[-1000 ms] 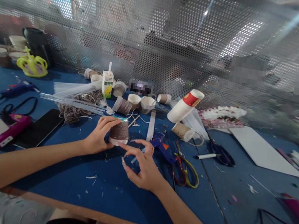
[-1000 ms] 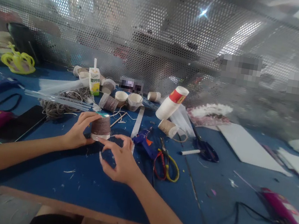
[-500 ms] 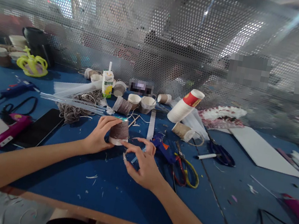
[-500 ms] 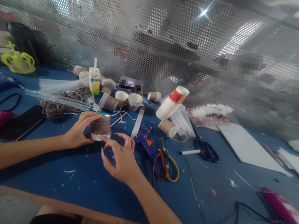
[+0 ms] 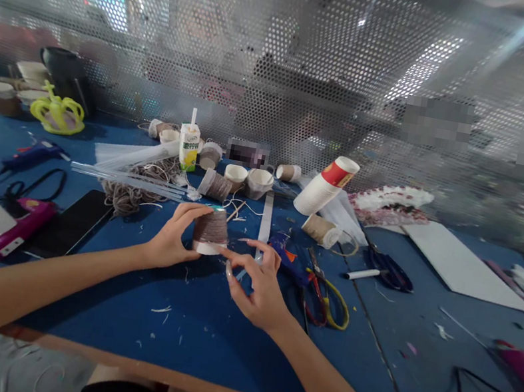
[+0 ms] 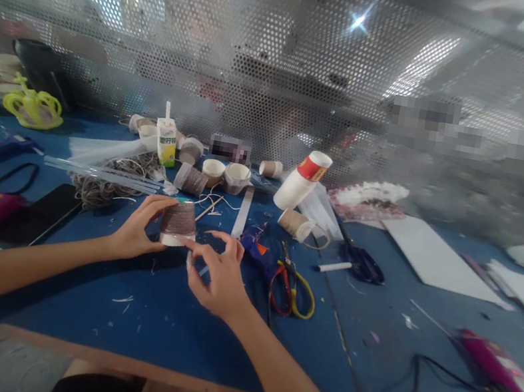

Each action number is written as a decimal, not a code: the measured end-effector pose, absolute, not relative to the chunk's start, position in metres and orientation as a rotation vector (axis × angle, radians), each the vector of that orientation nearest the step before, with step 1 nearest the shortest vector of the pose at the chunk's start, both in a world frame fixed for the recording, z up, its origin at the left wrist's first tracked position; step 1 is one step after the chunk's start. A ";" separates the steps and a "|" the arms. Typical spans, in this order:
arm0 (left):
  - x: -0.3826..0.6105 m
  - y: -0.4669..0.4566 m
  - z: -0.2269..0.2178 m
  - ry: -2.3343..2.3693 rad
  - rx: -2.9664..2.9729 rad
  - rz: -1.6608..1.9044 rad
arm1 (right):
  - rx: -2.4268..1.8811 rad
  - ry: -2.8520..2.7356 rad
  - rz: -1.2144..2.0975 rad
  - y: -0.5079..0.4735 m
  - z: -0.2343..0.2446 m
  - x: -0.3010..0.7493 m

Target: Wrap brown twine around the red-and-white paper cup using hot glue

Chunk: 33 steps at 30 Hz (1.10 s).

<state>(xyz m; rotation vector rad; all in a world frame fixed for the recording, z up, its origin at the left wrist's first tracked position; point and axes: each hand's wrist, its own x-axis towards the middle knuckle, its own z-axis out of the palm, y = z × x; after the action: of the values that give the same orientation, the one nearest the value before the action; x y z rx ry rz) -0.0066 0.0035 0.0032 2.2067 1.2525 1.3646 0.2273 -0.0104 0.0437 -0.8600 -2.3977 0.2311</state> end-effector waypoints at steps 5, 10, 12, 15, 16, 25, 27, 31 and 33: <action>-0.007 0.005 0.002 1.174 2.168 1.402 | -0.867 -2.315 0.188 -0.008 0.040 0.230; -0.007 0.004 0.003 1.138 2.112 1.436 | -0.881 -2.221 0.201 -0.006 0.038 0.232; -0.007 0.004 0.003 1.114 2.086 1.450 | -0.888 -2.186 0.222 -0.005 0.038 0.232; -0.008 0.005 0.001 1.069 2.055 1.462 | -0.951 -2.088 0.239 -0.003 0.039 0.234; -0.008 0.005 0.000 1.057 2.048 1.463 | -0.995 -2.039 0.233 -0.002 0.039 0.235; -0.007 0.007 -0.004 1.082 2.054 1.516 | -0.827 -2.002 0.356 -0.003 0.044 0.234; -0.007 0.009 -0.006 1.139 2.067 1.567 | -0.731 -2.100 0.484 -0.008 0.042 0.232; -0.006 0.011 -0.008 1.246 2.045 1.689 | -0.802 -2.075 0.574 -0.015 0.035 0.237; -0.005 0.013 -0.010 1.302 2.016 1.741 | -0.876 -2.017 0.634 -0.014 0.035 0.240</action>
<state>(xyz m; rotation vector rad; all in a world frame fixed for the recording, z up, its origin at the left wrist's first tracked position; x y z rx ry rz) -0.0054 0.0125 -0.0095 2.0159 1.3021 1.7406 0.2404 -0.0141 0.0347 -0.8763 -2.0170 0.6338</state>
